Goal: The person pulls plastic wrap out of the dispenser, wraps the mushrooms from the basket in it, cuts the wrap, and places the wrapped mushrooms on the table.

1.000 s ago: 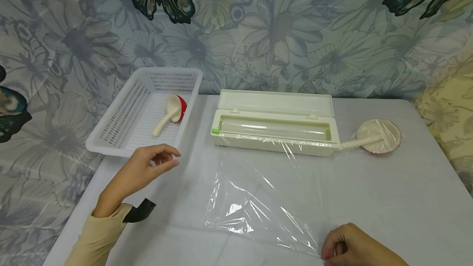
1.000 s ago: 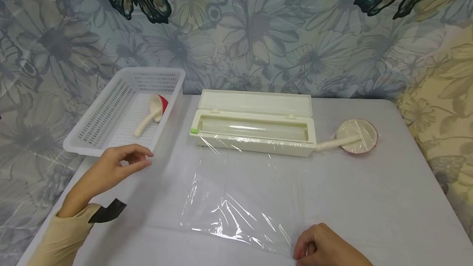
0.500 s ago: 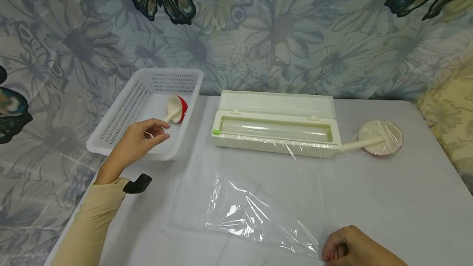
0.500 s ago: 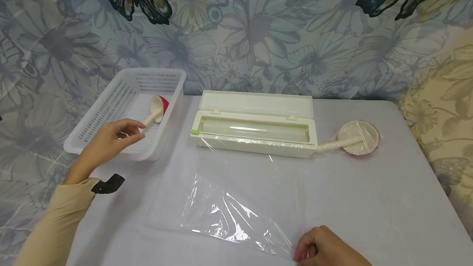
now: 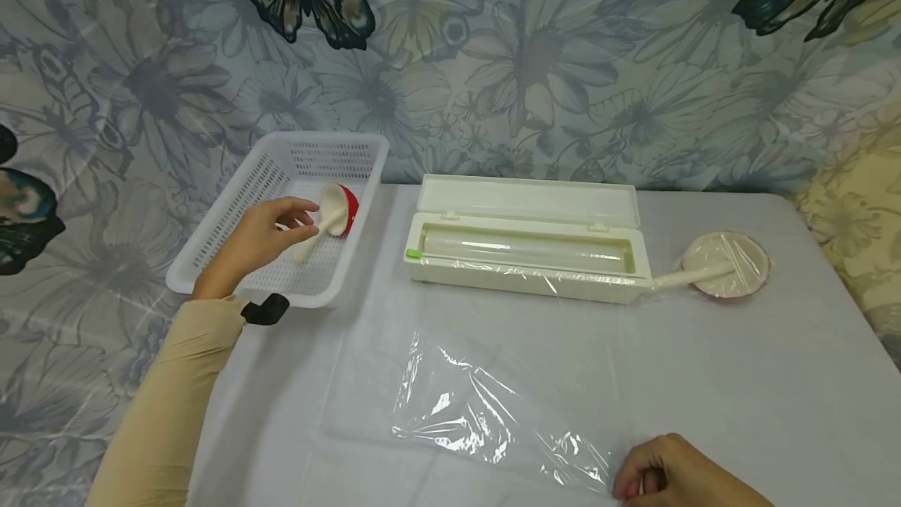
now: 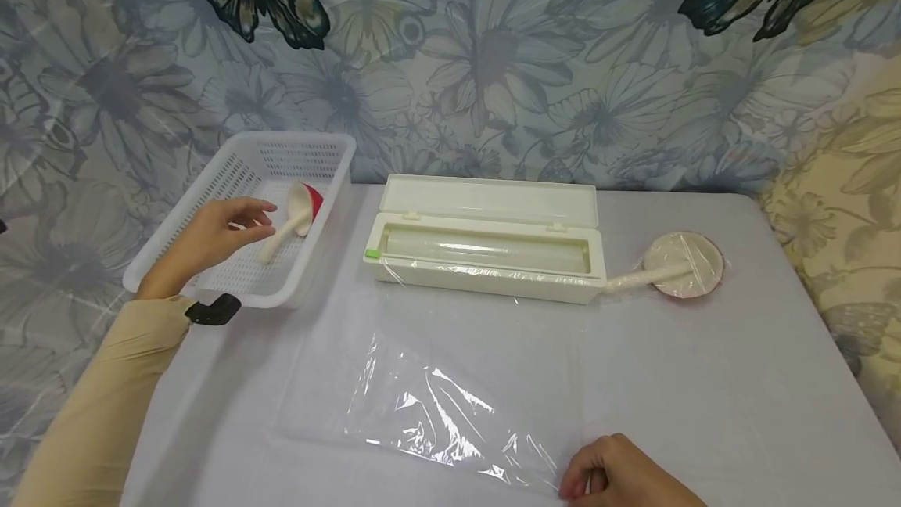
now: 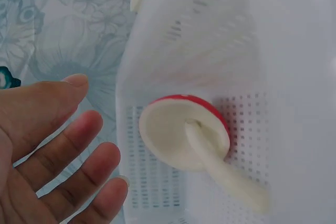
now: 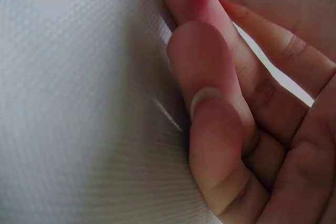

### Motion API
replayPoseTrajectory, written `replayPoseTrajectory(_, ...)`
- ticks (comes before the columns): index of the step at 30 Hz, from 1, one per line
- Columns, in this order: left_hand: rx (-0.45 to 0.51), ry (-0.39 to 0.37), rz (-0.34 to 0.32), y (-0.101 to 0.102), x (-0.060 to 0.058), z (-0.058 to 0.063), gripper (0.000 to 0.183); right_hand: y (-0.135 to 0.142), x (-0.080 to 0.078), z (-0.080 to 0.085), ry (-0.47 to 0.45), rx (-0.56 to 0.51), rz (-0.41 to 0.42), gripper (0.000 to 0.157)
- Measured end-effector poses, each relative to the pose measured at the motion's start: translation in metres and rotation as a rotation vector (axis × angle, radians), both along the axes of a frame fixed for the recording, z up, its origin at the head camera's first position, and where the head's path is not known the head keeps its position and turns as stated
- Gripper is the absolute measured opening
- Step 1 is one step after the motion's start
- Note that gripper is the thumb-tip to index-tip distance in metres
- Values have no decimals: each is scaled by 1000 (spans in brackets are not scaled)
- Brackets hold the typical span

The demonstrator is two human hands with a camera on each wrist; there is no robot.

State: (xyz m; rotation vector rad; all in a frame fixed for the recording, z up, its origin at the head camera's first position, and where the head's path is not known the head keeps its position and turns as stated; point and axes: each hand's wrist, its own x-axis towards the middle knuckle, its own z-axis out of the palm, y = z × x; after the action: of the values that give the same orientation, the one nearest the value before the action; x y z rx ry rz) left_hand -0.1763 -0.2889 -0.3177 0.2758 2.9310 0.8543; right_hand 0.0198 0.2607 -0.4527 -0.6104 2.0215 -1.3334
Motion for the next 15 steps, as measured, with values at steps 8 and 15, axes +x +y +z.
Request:
replayPoseTrajectory(8, -6, -67, 6, -3, -28, -4, 41, 0, 2, -1, 14, -20, 6, 6)
replayPoseTrajectory(15, -13, -157, 8, -7, -48, -14, 45, 4, 0, 0, 17, -61, 7, 9)
